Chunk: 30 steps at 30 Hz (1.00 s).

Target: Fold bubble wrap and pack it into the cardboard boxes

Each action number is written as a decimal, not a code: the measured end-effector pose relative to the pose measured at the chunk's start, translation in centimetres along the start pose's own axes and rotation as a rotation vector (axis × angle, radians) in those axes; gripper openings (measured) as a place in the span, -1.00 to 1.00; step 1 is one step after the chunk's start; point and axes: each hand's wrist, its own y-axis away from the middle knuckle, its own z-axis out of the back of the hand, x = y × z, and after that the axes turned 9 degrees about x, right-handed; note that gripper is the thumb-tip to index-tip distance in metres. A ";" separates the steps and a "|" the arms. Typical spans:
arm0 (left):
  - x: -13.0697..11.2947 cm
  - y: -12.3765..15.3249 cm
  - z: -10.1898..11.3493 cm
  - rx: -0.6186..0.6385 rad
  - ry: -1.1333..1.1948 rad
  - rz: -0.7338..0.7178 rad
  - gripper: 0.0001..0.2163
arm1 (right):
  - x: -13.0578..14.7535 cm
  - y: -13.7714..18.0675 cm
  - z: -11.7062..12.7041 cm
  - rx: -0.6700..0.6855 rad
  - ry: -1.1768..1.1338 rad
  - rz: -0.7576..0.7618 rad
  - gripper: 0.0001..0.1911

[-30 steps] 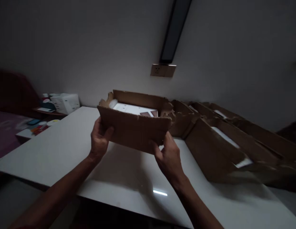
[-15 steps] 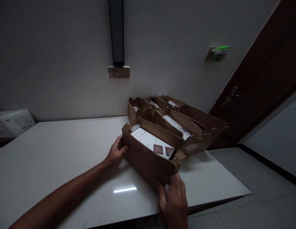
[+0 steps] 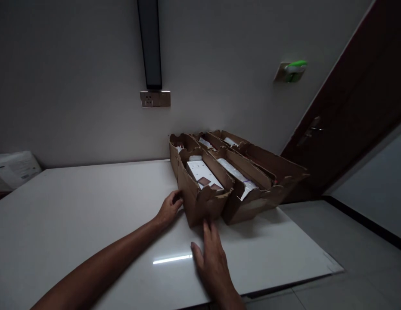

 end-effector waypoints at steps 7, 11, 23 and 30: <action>-1.7 8.1 -0.9 0.166 -0.190 -0.036 -0.49 | -0.9 0.0 -0.7 0.004 -0.073 -0.015 -0.44; -2.1 12.3 -0.5 0.396 -0.392 -0.112 -0.57 | 1.2 0.1 1.4 0.103 -0.137 0.027 -0.64; -3.3 15.4 0.1 0.385 -0.305 -0.059 -0.71 | -0.2 -19.4 20.4 0.025 0.191 -0.218 -0.92; -10.7 12.0 3.0 0.214 -0.189 -0.042 -0.81 | -0.1 -22.2 20.5 0.037 0.188 -0.262 -0.89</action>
